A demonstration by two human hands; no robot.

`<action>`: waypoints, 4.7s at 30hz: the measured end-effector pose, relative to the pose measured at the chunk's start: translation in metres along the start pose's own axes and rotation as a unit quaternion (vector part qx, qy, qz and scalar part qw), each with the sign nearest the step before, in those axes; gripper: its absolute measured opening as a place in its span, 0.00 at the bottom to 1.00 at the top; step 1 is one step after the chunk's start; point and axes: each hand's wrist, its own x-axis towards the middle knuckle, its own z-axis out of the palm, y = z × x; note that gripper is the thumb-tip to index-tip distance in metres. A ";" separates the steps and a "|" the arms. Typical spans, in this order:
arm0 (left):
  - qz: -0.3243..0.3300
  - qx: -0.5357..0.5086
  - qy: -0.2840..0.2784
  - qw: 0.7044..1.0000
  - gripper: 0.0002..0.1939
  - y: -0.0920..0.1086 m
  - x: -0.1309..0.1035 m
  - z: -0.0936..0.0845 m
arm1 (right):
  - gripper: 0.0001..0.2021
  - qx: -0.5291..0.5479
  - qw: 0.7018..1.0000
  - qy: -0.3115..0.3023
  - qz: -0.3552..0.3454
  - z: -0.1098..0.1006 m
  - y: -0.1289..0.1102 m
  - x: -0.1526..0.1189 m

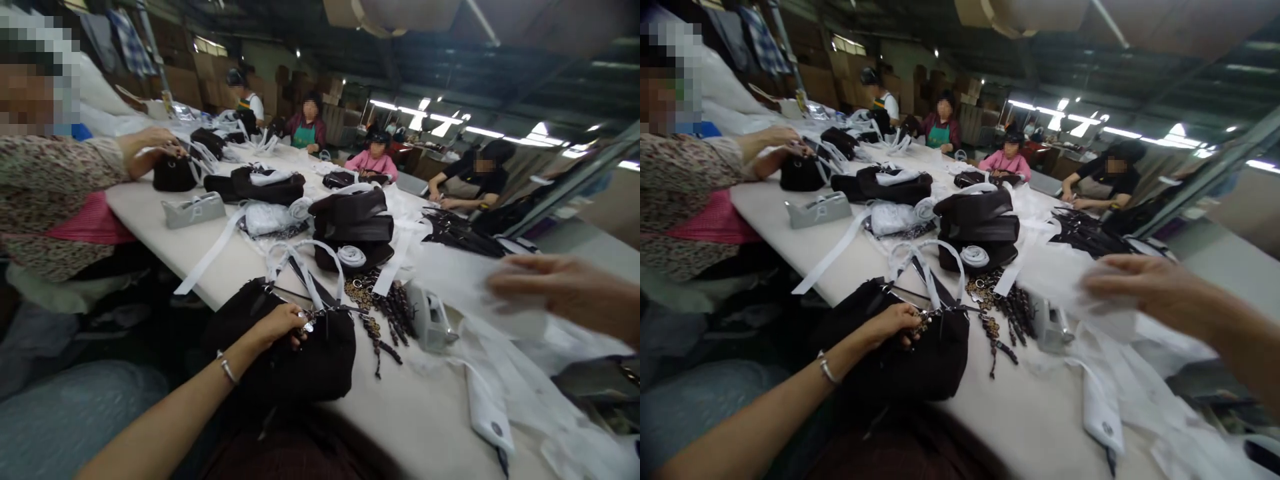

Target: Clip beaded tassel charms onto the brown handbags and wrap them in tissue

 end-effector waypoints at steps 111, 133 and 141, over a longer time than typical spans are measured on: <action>-0.039 -0.185 -0.013 0.982 0.17 -0.013 -0.004 0.013 | 0.14 0.055 0.881 -0.051 -0.468 0.286 -0.011 0.020; -0.059 -0.143 -0.083 0.984 0.22 -0.018 -0.017 0.016 | 0.11 0.162 0.928 -0.236 -0.237 0.316 -0.046 0.069; -0.060 -0.116 0.015 0.991 0.21 -0.028 -0.007 0.031 | 0.18 0.140 0.931 -0.256 -0.220 0.329 -0.043 0.081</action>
